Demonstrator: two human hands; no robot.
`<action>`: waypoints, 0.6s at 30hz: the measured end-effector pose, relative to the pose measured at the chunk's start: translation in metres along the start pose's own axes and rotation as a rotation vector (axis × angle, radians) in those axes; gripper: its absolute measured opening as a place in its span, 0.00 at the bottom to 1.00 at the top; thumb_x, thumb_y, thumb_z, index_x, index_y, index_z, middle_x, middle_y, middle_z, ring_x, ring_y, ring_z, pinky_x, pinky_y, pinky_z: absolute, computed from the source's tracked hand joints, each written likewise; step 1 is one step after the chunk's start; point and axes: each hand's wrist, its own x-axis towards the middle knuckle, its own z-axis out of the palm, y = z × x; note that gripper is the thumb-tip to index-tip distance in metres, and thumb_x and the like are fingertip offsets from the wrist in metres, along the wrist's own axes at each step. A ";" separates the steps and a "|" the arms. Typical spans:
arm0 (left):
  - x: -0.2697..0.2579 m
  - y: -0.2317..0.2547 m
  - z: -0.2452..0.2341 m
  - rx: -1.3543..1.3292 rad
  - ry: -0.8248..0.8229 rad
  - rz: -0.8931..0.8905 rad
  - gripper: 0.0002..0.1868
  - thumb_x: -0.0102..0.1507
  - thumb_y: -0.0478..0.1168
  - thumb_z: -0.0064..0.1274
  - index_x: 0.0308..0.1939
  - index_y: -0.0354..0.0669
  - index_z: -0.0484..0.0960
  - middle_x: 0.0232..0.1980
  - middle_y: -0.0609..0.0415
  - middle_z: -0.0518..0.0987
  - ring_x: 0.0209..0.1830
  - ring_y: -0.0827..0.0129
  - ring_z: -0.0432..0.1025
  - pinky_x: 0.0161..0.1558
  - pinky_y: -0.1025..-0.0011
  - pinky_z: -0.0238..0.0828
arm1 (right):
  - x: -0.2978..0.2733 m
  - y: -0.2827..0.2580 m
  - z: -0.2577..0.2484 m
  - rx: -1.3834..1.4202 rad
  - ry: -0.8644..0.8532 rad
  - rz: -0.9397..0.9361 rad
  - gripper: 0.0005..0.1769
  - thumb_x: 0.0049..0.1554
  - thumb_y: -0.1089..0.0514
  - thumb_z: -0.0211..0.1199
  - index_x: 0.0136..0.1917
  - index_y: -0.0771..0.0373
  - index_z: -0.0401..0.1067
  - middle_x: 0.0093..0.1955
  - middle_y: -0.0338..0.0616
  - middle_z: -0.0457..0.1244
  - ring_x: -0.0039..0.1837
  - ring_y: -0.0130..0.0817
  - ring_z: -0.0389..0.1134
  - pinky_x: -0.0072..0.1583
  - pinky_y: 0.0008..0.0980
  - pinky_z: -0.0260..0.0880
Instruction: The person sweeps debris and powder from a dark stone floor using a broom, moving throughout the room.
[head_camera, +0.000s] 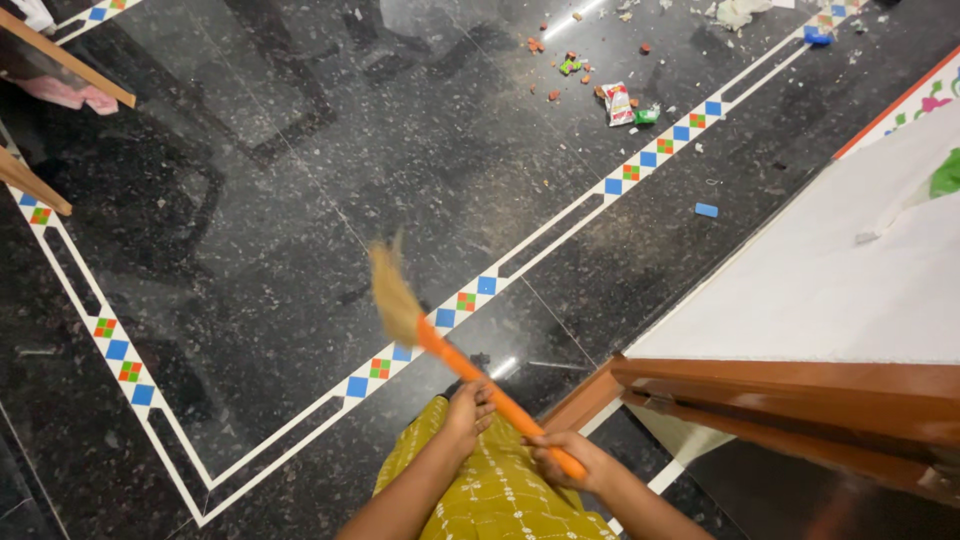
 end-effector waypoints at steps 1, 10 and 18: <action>0.001 0.002 -0.005 -0.014 0.007 0.003 0.20 0.64 0.55 0.49 0.58 0.57 0.78 0.55 0.62 0.80 0.50 0.66 0.71 0.50 0.64 0.65 | 0.018 -0.007 0.004 0.063 0.066 0.041 0.15 0.63 0.59 0.57 0.62 0.66 0.66 0.36 0.40 0.62 0.34 0.29 0.65 0.34 0.23 0.69; 0.003 0.019 -0.047 -0.062 0.025 -0.002 0.23 0.64 0.56 0.49 0.60 0.56 0.77 0.58 0.60 0.80 0.51 0.64 0.73 0.50 0.62 0.65 | -0.012 -0.077 -0.001 0.586 -0.028 -0.090 0.19 0.56 0.63 0.54 0.58 0.79 0.63 0.34 0.39 0.62 0.31 0.23 0.65 0.32 0.19 0.69; 0.018 0.052 -0.050 -0.023 -0.067 0.034 0.24 0.63 0.57 0.49 0.61 0.57 0.76 0.59 0.61 0.80 0.53 0.65 0.73 0.51 0.63 0.65 | 0.023 -0.060 0.050 -0.089 0.366 -0.615 0.10 0.58 0.59 0.57 0.53 0.58 0.63 0.32 0.34 0.58 0.30 0.24 0.58 0.31 0.25 0.61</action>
